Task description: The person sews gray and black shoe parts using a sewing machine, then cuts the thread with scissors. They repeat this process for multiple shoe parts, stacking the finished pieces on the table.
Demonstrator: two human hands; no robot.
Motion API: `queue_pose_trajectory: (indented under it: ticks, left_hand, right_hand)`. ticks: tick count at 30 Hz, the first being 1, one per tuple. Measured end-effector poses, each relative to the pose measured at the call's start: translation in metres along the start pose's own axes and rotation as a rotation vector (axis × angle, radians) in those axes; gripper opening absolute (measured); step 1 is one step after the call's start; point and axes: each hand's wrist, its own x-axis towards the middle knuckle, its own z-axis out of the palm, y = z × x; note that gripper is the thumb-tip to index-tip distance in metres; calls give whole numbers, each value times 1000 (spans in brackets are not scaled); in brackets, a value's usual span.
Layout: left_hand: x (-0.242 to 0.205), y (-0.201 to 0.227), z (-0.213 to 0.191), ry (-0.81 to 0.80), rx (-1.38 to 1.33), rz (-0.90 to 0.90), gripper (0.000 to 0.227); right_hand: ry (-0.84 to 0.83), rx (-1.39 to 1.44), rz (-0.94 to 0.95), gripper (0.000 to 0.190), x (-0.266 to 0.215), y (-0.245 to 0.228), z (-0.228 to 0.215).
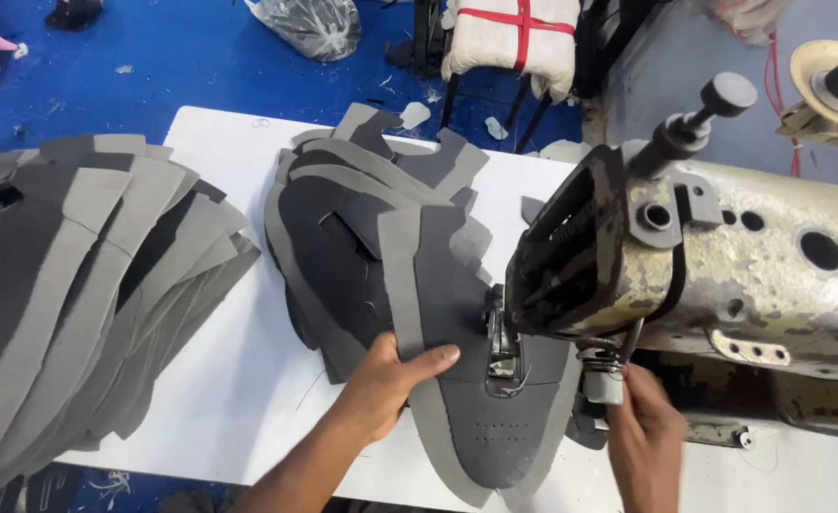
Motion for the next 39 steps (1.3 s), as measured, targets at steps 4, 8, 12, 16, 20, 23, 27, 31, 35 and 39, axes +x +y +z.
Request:
queue_pose_trajectory:
  ticks: [4,8,12,16,20,23,27,31,35,39]
  left_hand:
    - [-14,-5,9,-135,-154,-18,46]
    - [-23,-17,19,-358,-275,-15,44]
    - [-18,-40,5,-282,-238,65,39]
    - [-28,-24,5,-317,-179,107,38]
    - [-23,-24,6,-294,-109,87,39]
    - [-18,-32,4,-264,-112,68,40]
    - [-14,-38,4,-213,-92,50,44]
    - [-24,-27,11,-211,-74,57,38]
    - [-38,-12,16,-307,-47,187,31]
    - [-38,-14,16,-291,-59,174,32]
  right_hand:
    - [96,-293,-298,22,-14,-95,10]
    - [-159,-542,-601,34,-15,-114,24]
    - [-514,-691,-632,47,-5,-146,42]
    - [-509,-613,-637,37,-13,-131,39]
    - [-285,-402,-512,19,-35,-80,3]
    - [-173,-313,-234,16,-49,-43,-21]
    - [-119,-356,20,29,-54,-54,-24]
    - [-144,-461,-96,38,-47,-69,-21]
    - [-195,-236,132,38,-44,-90,-4]
    - [-209,147,218,43,-45,-70,12]
